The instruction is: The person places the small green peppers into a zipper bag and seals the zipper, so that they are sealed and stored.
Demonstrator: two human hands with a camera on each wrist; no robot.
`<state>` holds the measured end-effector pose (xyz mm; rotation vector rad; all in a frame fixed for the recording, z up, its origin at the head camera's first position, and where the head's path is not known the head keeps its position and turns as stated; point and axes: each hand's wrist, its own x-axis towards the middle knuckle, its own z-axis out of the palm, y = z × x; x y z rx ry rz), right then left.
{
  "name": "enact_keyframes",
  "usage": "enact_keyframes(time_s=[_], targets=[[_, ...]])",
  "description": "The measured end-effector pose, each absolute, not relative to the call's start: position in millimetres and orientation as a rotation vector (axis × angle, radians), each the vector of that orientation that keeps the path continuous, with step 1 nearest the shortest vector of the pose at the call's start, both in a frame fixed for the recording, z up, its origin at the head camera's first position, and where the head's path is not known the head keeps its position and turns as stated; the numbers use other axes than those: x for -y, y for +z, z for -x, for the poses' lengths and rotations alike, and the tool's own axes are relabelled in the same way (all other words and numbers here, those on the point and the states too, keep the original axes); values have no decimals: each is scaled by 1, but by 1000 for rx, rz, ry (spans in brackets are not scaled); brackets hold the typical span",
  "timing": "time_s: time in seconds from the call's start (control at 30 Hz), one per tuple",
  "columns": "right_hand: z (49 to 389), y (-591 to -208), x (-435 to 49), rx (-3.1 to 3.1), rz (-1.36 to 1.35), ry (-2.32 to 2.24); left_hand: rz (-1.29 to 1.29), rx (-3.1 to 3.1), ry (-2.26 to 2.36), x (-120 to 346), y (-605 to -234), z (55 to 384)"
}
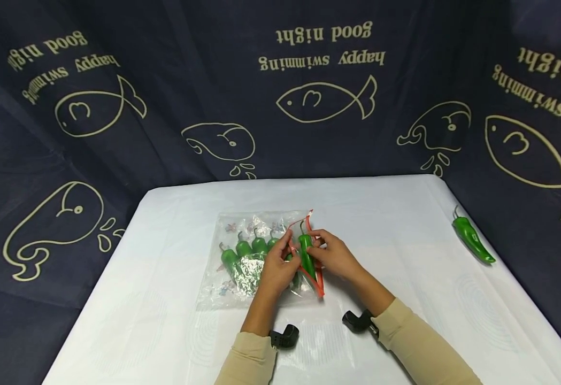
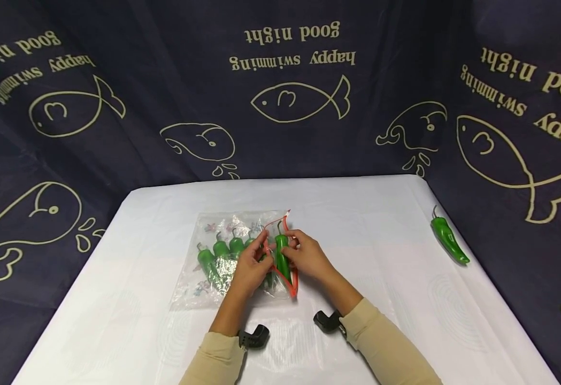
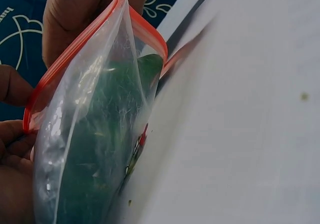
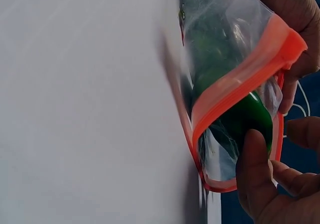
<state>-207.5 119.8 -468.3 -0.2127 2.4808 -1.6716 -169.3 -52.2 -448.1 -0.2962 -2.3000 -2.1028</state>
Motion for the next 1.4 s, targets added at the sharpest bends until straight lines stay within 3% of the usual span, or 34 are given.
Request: enact_keyframes(time_s=[1.13, 1.4], targets=[[200, -470, -112, -1748, 11, -1997, 325, 2273, -2109, 50, -444, 168], [202, -469, -120, -1841, 114, -1953, 285, 2299, -2145, 50, -444, 168]])
